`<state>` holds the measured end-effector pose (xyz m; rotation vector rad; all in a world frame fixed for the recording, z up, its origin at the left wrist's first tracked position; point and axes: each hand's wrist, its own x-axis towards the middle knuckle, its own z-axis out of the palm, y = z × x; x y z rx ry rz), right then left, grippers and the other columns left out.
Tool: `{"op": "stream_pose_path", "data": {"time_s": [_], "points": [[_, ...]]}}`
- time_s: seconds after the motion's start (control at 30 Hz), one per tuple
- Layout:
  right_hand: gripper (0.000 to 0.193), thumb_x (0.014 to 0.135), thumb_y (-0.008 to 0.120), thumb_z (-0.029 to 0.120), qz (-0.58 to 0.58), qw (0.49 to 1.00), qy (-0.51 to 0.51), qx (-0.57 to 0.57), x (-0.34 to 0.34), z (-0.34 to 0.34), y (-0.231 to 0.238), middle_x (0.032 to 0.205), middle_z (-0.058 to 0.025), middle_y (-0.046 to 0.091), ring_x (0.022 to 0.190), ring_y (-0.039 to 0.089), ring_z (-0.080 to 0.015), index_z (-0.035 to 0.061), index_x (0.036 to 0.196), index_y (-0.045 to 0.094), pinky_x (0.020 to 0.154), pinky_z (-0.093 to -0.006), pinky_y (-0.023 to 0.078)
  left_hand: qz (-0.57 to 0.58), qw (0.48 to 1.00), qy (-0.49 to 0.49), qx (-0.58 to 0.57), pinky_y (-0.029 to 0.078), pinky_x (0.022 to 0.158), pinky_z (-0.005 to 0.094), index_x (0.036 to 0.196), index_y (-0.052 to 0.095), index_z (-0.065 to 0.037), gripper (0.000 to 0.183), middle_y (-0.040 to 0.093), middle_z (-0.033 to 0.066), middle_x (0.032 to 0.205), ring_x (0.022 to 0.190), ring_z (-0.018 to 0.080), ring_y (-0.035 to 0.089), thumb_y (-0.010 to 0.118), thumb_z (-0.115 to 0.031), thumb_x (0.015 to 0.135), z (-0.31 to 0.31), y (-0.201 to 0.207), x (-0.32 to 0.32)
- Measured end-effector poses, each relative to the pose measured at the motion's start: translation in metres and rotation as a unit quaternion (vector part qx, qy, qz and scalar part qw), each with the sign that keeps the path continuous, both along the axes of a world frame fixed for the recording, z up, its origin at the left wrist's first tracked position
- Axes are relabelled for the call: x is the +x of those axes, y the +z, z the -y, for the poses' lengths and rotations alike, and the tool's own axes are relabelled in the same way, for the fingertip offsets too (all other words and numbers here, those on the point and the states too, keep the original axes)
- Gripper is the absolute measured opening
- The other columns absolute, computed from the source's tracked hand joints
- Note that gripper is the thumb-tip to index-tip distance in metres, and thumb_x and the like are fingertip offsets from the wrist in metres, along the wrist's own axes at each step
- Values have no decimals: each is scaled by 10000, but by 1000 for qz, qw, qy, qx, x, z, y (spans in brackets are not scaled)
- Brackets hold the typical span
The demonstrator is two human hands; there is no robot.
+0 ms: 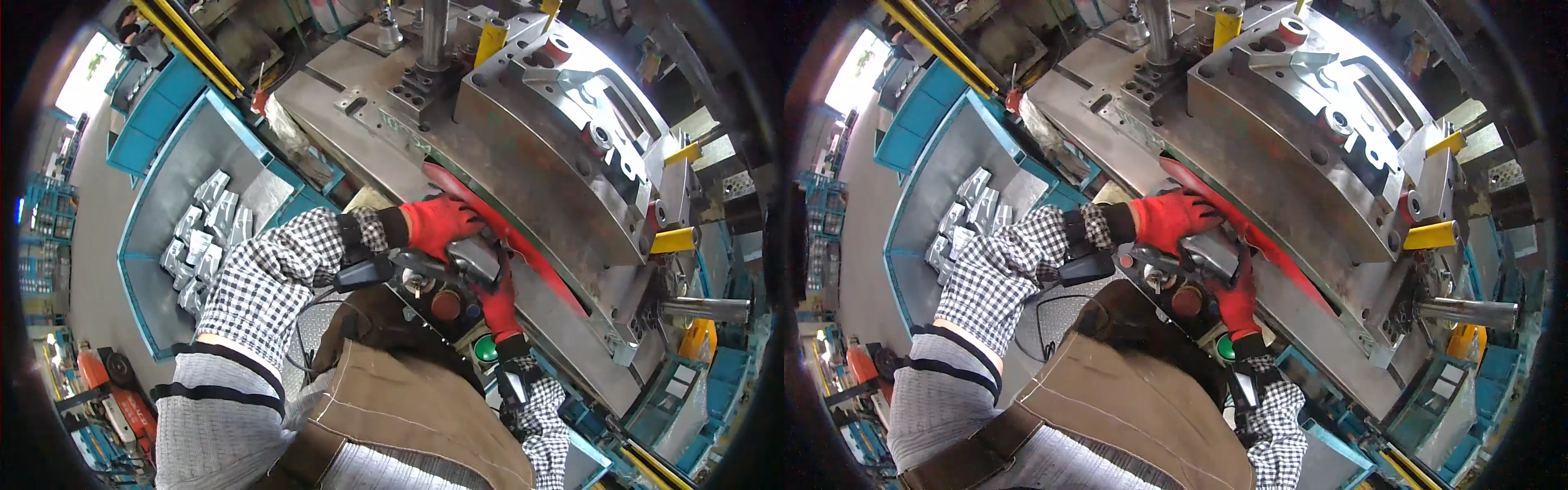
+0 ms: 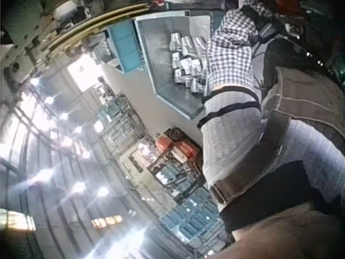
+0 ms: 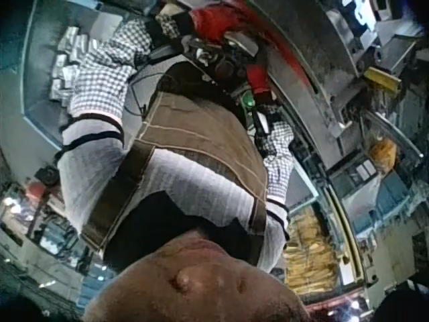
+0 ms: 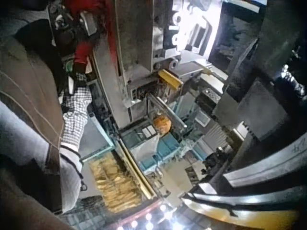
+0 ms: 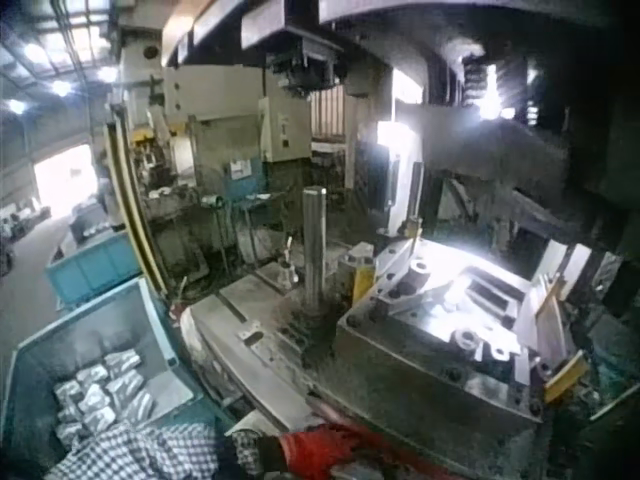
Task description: Operator is using a industrial hydraulic press to stamp or shape metal parts.
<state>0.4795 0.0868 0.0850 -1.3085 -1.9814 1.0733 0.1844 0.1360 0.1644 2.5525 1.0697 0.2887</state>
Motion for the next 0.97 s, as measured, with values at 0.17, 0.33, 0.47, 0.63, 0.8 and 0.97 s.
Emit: {"op": "stream_pose_path", "data": {"time_s": [0.17,0.33,0.47,0.63,0.8,0.97], "points": [[1086,809,894,143,21,998,-32,46,-1,7,-21,1627,-279,479,1507,463,-451,23,1695,278,1223,-502,408,2,983,168,74,358,1233,584,1627,404,-41,1303,484,243,1588,1471,469,462,958,-540,558,40,27,-49],[1025,856,835,110,-18,998,-37,47,7,7,-45,1651,-267,457,1523,439,-453,36,1705,264,1261,-516,354,275,895,322,-139,333,1279,480,1702,239,19,1268,381,291,1681,1557,420,394,943,-457,761,105,-51,-75],[1006,858,820,67,-47,999,-19,7,-2,5,-23,1675,-245,442,1531,436,-436,62,1709,282,1263,-508,353,155,955,247,-60,408,1220,500,1688,216,63,1390,485,338,1568,1457,475,494,959,-546,684,108,-80,-70],[988,880,831,56,-81,995,-4,-64,-5,5,-12,1668,-211,449,1527,447,-352,38,1706,289,1269,-452,353,254,923,283,-55,389,1245,503,1664,238,97,1378,463,356,1576,1468,485,478,942,-535,663,98,-153,-70],[879,965,751,66,-142,976,-32,-163,-12,13,15,1697,-165,398,1538,416,-284,22,1710,287,1256,-421,375,242,908,321,-122,406,1230,516,1677,227,75,1332,446,358,1583,1447,496,492,907,-442,655,94,-89,-61],[866,999,754,184,-122,934,-63,-330,5,-7,-28,1703,-170,390,1535,421,-225,-16,1699,285,1249,-384,373,231,910,302,-168,406,1228,522,1711,203,4,1295,420,336,1615,1455,503,478,888,-454,712,90,-63,-68]]}}
